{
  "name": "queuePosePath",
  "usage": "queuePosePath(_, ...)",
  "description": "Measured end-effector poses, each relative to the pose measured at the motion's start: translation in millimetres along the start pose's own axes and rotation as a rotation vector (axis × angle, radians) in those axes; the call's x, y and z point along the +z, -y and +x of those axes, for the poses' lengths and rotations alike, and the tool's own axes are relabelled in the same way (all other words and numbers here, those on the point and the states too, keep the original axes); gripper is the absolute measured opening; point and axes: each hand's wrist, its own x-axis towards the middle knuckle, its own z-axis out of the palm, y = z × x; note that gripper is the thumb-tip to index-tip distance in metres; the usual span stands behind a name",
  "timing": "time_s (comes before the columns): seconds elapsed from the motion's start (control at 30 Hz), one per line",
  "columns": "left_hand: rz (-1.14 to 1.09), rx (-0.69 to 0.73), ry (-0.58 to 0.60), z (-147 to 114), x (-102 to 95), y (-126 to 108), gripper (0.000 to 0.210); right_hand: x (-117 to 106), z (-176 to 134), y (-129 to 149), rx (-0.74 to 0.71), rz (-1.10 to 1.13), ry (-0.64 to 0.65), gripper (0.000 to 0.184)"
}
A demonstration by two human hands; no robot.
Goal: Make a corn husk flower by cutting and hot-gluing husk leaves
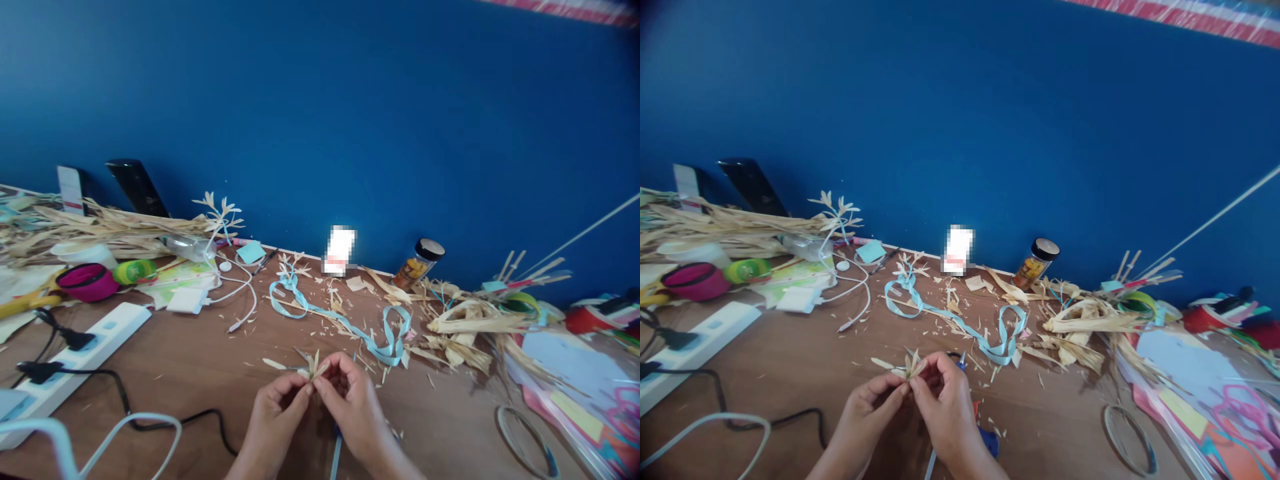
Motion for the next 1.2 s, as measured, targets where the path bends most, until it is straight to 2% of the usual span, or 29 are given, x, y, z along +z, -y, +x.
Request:
queuePosePath(0.23, 0.013, 0.054, 0.012, 1.6, -0.6, 1.0, 0.009, 1.3, 0.2, -2.2, 0.014, 0.02, 0.004, 0.002)
queuePosePath(0.4, 0.001, 0.019, -0.028, -0.3, 0.8, -0.9, 0.011, 0.3, -1.9, -1.6, 0.006, 0.008, 0.007, 0.002)
queuePosePath(0.73, -0.007, -0.007, 0.036, -1.2, 0.1, -7.4, 0.015, -5.4, -0.7, -1.0, -0.008, -0.128, 0.023, 0.007)
queuePosePath(1.2, -0.022, 0.007, 0.017, -3.0, 6.5, -13.0, 0.015, -5.2, -2.1, 3.1, -0.024, -0.157, 0.023, 0.008)
